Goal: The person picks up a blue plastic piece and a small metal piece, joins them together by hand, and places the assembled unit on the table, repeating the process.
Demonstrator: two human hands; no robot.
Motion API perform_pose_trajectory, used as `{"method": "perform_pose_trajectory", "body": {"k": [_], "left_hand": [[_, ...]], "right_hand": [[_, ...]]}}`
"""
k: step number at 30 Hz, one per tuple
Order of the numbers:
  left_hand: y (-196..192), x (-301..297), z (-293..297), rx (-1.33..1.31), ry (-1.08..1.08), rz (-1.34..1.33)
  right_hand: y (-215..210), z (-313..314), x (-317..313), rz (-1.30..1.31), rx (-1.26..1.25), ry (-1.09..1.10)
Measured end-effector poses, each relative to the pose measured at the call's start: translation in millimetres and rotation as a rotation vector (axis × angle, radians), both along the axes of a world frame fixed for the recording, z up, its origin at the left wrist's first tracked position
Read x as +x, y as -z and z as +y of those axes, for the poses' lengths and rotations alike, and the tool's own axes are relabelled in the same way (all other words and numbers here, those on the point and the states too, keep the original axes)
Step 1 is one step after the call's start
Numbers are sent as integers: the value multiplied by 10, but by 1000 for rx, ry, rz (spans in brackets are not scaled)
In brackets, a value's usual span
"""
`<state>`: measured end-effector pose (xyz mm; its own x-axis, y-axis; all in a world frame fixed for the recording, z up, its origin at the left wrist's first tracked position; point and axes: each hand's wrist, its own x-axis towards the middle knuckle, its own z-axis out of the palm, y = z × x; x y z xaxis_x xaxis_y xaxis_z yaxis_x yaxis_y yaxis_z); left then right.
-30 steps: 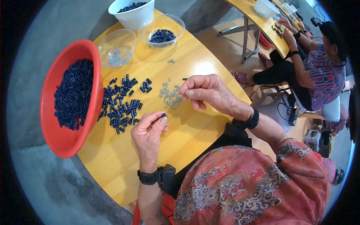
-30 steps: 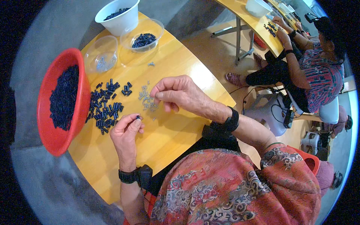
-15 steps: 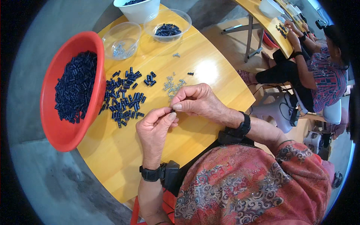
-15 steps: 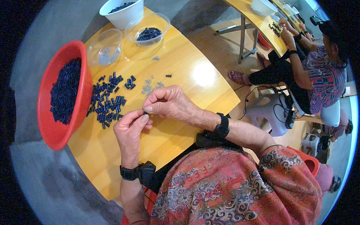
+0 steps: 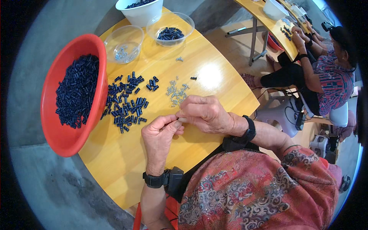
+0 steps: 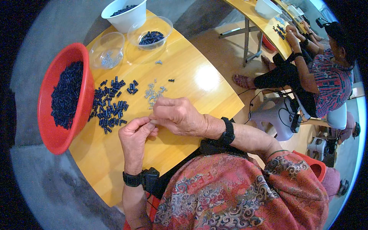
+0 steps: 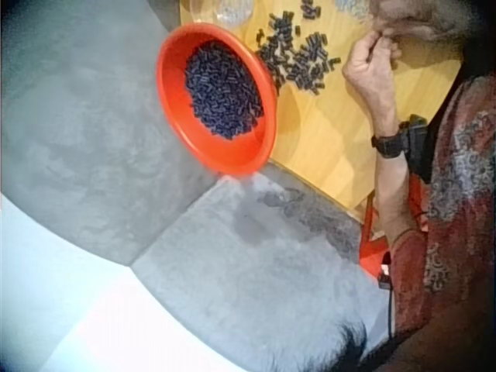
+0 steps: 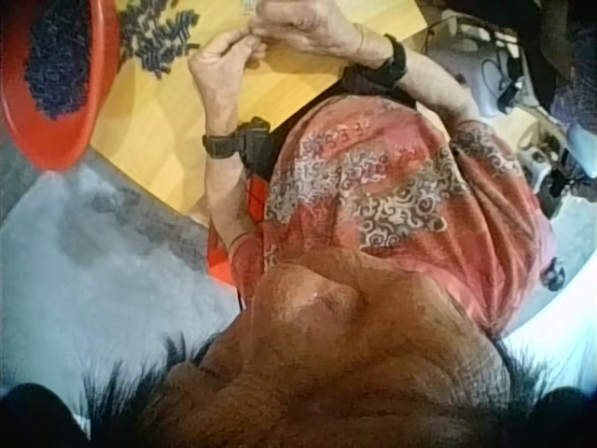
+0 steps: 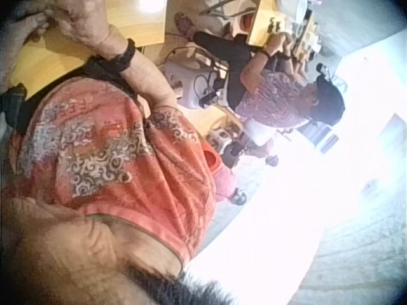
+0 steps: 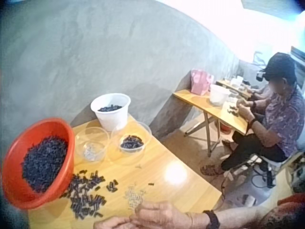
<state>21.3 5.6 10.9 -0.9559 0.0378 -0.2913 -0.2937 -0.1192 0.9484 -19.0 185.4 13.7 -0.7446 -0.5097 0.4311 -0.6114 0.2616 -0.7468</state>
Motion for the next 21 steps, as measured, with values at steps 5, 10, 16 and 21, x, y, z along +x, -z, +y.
{"method": "perform_pose_trajectory", "body": {"k": [5, 10, 16, 21], "left_hand": [[30, -15, -23, 22, 9, 13], [38, -11, -37, 1, 4, -3], [-1, -4, -9, 21, -25, -10], [27, 2, -1, -23, -2, 93]], "right_hand": [[37, -12, 63, 232, 103, -5], [-12, 15, 99, 227, 203, -51], [-7, 29, 28, -561, -216, -58], [-29, 26, 19, -946, -282, 0]]}}
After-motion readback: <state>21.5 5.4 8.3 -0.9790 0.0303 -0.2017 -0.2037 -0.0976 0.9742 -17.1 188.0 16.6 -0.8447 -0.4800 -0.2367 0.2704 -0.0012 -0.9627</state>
